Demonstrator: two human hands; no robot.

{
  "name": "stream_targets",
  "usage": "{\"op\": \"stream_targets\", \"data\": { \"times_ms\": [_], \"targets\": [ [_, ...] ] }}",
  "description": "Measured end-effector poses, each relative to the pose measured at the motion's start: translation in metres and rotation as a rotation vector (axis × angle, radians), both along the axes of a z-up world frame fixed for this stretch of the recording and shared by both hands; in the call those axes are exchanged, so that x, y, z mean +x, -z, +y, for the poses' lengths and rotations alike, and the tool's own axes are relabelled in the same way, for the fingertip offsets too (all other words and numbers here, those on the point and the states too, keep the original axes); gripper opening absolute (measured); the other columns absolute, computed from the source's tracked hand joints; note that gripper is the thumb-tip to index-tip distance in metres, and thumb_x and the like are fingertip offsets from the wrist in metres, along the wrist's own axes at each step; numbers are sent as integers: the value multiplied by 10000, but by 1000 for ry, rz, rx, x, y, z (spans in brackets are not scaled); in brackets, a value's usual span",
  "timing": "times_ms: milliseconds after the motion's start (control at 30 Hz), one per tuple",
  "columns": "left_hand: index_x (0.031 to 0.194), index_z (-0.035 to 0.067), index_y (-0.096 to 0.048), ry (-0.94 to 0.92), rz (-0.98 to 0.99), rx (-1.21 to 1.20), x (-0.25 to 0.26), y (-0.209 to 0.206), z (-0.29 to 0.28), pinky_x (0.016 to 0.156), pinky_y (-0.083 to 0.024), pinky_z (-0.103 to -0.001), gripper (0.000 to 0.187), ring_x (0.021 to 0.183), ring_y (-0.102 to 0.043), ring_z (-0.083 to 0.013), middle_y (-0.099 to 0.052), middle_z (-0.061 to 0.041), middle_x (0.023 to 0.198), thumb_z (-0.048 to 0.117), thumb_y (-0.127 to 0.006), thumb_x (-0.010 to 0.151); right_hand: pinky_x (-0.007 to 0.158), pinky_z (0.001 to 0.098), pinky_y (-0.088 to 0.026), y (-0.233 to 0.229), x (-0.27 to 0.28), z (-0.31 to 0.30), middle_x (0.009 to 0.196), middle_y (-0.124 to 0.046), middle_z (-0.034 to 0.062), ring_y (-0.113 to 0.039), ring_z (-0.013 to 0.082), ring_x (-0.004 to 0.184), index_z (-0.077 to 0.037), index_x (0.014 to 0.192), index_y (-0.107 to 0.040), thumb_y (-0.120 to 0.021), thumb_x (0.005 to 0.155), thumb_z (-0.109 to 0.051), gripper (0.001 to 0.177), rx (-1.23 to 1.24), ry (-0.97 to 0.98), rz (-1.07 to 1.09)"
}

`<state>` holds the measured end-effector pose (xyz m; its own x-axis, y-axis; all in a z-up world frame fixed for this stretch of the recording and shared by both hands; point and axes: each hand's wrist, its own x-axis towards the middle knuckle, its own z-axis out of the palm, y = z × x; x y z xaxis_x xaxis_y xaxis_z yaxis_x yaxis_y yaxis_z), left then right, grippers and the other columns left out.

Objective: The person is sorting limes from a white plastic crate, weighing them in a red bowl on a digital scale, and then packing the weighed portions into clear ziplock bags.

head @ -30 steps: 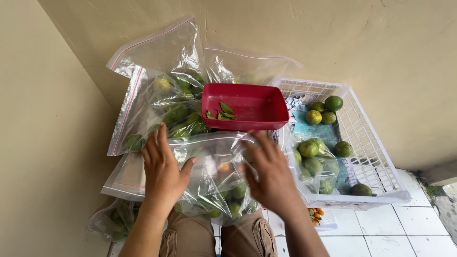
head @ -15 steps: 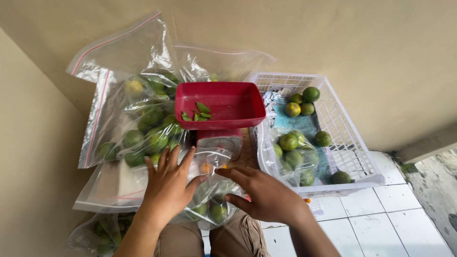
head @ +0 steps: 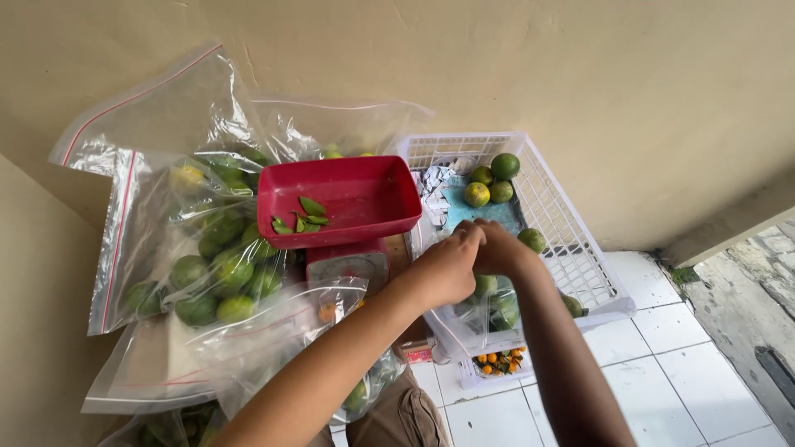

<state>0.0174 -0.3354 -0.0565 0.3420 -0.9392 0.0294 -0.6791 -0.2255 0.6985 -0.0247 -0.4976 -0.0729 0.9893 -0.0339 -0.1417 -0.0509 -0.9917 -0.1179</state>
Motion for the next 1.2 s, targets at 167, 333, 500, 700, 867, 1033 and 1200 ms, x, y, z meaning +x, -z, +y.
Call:
{"op": "stream_targets", "data": {
  "times_ms": [167,333,500,700,867,1033,1200],
  "targets": [
    [1384,30,-367,-232,197,5,30,36,-37,1010,-493,-603,501,1200,-622,-484,-545,-272,1290,99,-450,895,1008,504,-522,47,-5,-41,1200,-669,178,-648,426,1140,-100,1227,-669,-784,748,-359,557,172,200,-36],
    [1379,-61,-450,-393,299,-99,35,32,-25,1021,-501,-559,506,1184,-653,-475,-652,-316,1212,241,-545,985,989,598,-511,28,-13,-31,1193,-680,285,-631,502,1147,-56,1304,-638,-623,938,-351,470,401,314,-77],
    [1384,-50,-568,-352,356,-155,28,7,-13,960,-539,-552,766,1106,-711,-433,-705,-308,1185,601,-450,998,707,444,-626,32,-12,-42,955,-723,241,-736,345,801,-56,1186,-730,-389,1113,-584,633,926,571,-494],
    [1554,112,-427,-183,558,-265,34,12,-7,808,-629,-396,761,1062,-732,-382,-668,-292,1271,521,-652,953,393,360,-583,-1,-15,-9,682,-642,305,-680,316,504,74,1127,-668,-336,1135,-392,572,1227,504,-536],
    [1559,171,-438,-137,692,-385,34,31,-11,837,-614,-420,607,1063,-728,-351,-622,-293,1283,404,-614,1027,488,421,-654,0,-17,-10,778,-689,331,-733,350,590,88,1133,-654,-365,1122,-405,571,1247,431,-482],
    [1548,236,-468,-184,766,-435,35,42,-13,857,-606,-440,470,1044,-741,-324,-628,-222,1253,347,-500,1092,527,435,-666,8,-15,-17,801,-687,294,-737,337,605,86,1123,-631,-428,1110,-301,437,1315,416,-551],
    [1537,245,-504,-248,785,-477,29,40,-13,780,-621,-337,453,939,-767,-246,-669,-168,1178,335,-490,1093,631,461,-666,5,-17,-10,915,-682,256,-751,341,760,81,1176,-608,-548,1062,-292,394,1382,303,-567]
  ]
}}
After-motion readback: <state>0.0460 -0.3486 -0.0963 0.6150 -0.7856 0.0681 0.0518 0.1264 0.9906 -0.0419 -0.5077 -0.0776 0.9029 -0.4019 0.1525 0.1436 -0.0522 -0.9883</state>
